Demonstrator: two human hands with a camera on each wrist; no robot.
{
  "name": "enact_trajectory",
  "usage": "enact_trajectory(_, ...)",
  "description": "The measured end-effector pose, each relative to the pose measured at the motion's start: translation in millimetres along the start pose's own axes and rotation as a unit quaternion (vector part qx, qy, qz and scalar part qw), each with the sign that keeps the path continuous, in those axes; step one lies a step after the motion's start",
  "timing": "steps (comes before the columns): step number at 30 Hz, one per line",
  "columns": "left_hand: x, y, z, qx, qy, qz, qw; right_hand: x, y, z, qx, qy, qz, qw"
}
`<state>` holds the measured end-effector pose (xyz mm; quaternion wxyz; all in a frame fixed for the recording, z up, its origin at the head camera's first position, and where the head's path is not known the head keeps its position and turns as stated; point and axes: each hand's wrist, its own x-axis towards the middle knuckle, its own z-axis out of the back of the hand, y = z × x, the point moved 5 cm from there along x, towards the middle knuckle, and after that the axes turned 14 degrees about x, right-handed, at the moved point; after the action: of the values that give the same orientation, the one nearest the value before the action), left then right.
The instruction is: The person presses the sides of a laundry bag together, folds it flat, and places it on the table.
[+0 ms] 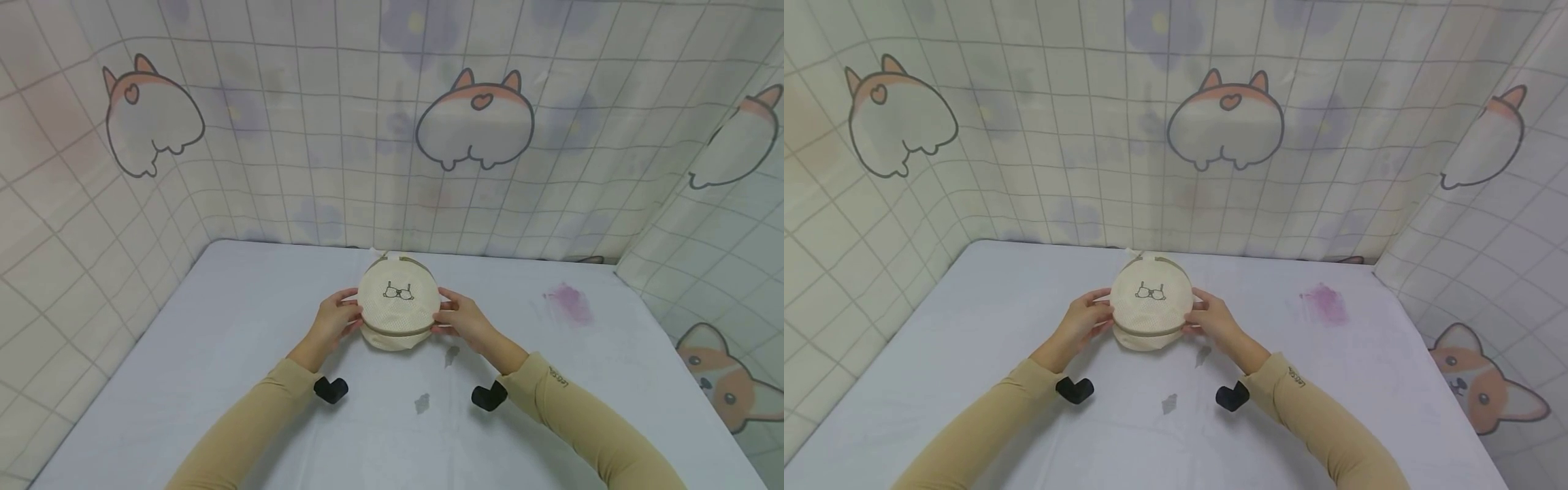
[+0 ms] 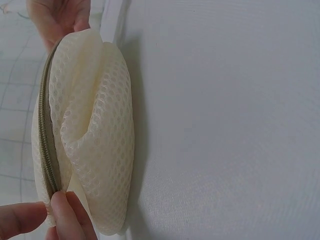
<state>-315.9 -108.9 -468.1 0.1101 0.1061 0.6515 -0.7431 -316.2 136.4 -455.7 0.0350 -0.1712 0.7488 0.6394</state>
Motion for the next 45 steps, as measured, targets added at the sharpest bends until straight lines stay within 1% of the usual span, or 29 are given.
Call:
enact_trajectory(7, 0.3, -0.6, 0.2, 0.001, -0.002, -0.001, 1.0000, -0.3, -1.1, 0.2, -0.002, 0.001, -0.003, 1.000)
enact_trajectory(14, 0.8, 0.1, -0.3, 0.014, -0.005, 0.005, 0.9999, -2.2, -1.0, -1.3, -0.004, 0.002, -0.008, 1.000)
enact_trajectory(29, 0.2, 1.8, 0.6, 0.024, -0.009, 0.011, 0.9996, -0.7, -0.9, -2.0, -0.017, 0.004, -0.008, 1.000)
enact_trajectory(38, 5.9, 4.8, 2.8, 0.042, -0.010, 0.015, 0.9989, 3.9, -1.0, -2.3, -0.041, 0.016, -0.004, 0.999)
enact_trajectory(45, 3.6, 3.6, 2.3, 0.057, -0.007, 0.000, 0.9983, 5.2, 1.5, -3.0, -0.061, 0.027, 0.001, 0.998)
